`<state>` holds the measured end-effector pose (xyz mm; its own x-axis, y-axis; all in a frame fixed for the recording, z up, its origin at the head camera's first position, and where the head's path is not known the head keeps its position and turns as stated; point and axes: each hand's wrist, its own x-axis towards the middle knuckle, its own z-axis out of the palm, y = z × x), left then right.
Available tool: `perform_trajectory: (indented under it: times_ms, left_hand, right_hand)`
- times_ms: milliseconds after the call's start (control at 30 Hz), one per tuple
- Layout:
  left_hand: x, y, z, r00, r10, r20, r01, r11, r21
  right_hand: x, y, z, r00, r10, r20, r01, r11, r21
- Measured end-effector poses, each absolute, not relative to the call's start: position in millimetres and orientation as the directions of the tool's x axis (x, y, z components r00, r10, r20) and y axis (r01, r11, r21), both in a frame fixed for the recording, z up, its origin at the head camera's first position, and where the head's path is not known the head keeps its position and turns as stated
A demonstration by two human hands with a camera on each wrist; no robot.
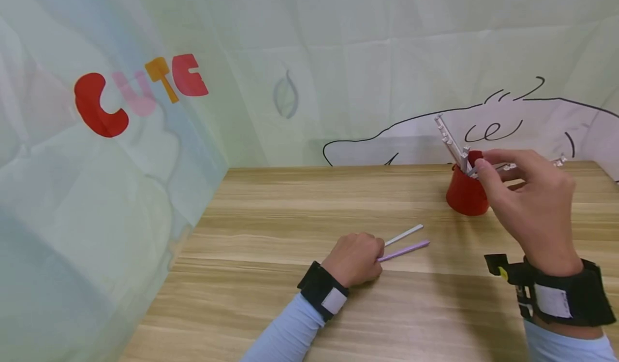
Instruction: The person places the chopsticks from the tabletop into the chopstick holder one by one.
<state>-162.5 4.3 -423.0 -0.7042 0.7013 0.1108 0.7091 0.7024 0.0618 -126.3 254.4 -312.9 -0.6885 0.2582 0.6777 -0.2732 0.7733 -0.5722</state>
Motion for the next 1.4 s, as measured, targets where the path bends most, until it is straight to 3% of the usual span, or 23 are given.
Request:
perform_trajectory:
  times_ms: [433,667,1133,1400]
  left_hand:
    - [-161.1,5.9,-415.3,-0.674,0.719,0.171,0.738,0.662,0.127]
    - [-161.5,6.8,-411.5,-0.633,0.720,0.284,0.771,0.619,0.148]
    - [-162.1,9.1,-405.8,-0.572,0.668,0.476,0.814,0.534,0.229]
    - [-162.5,10.2,-404.5,-0.561,0.652,0.510,0.822,0.512,0.250]
  right_hand:
    - [-124.8,251.9,-312.6,-0.698,0.226,0.680,-0.306,0.764,-0.568]
    - [-125.3,251.9,-313.1,-0.706,0.207,0.677,-0.322,0.758,-0.568]
    - [-127.0,249.4,-313.3,-0.755,0.082,0.650,-0.358,0.779,-0.515]
    - [-130.9,248.7,-318.8,-0.776,-0.018,0.631,-0.383,0.808,-0.447]
